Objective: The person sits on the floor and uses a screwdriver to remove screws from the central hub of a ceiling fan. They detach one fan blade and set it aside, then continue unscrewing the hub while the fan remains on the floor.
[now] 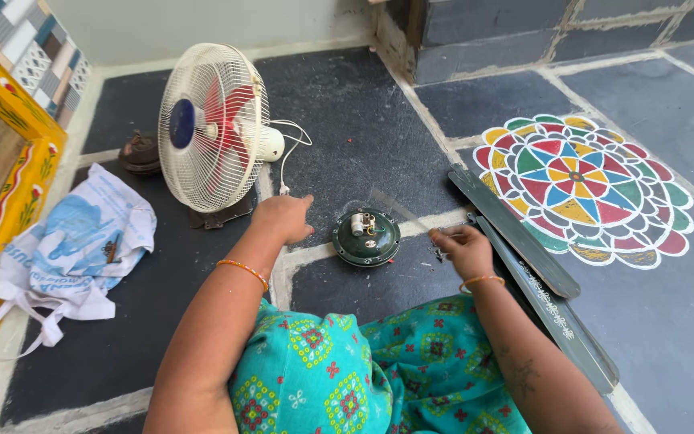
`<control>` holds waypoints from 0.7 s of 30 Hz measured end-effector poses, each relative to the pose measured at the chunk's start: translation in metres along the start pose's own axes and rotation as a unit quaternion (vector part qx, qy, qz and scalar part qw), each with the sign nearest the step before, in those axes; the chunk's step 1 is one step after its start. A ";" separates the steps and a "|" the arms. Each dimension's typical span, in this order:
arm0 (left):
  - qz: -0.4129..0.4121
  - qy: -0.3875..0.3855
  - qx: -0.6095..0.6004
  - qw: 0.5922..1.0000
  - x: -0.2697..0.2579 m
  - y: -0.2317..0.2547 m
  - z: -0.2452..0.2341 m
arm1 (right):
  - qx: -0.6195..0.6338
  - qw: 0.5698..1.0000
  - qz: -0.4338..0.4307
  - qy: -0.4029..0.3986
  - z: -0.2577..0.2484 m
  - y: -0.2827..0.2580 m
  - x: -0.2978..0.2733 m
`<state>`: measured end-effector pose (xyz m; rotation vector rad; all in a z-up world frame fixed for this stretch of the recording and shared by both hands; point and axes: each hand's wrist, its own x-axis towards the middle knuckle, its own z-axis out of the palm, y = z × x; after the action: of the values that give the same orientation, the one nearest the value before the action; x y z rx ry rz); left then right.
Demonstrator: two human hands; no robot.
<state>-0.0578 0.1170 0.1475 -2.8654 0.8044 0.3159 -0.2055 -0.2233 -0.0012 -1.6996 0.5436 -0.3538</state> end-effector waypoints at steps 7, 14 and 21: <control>-0.009 0.041 -0.004 0.999 -0.043 -0.024 0.005 | 0.115 0.979 0.162 0.041 -0.012 -0.029 -0.019; -0.038 0.059 0.060 0.996 -0.093 -0.042 -0.014 | 0.176 0.977 0.122 0.009 -0.011 -0.037 -0.035; -0.002 0.128 0.030 0.991 -0.126 -0.013 -0.054 | 0.043 0.997 -0.041 0.047 0.008 -0.076 -0.076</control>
<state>-0.1470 0.1799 0.2315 -2.8866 0.8333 -0.0795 -0.2532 -0.1658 0.0759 -1.6317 0.5219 -0.5106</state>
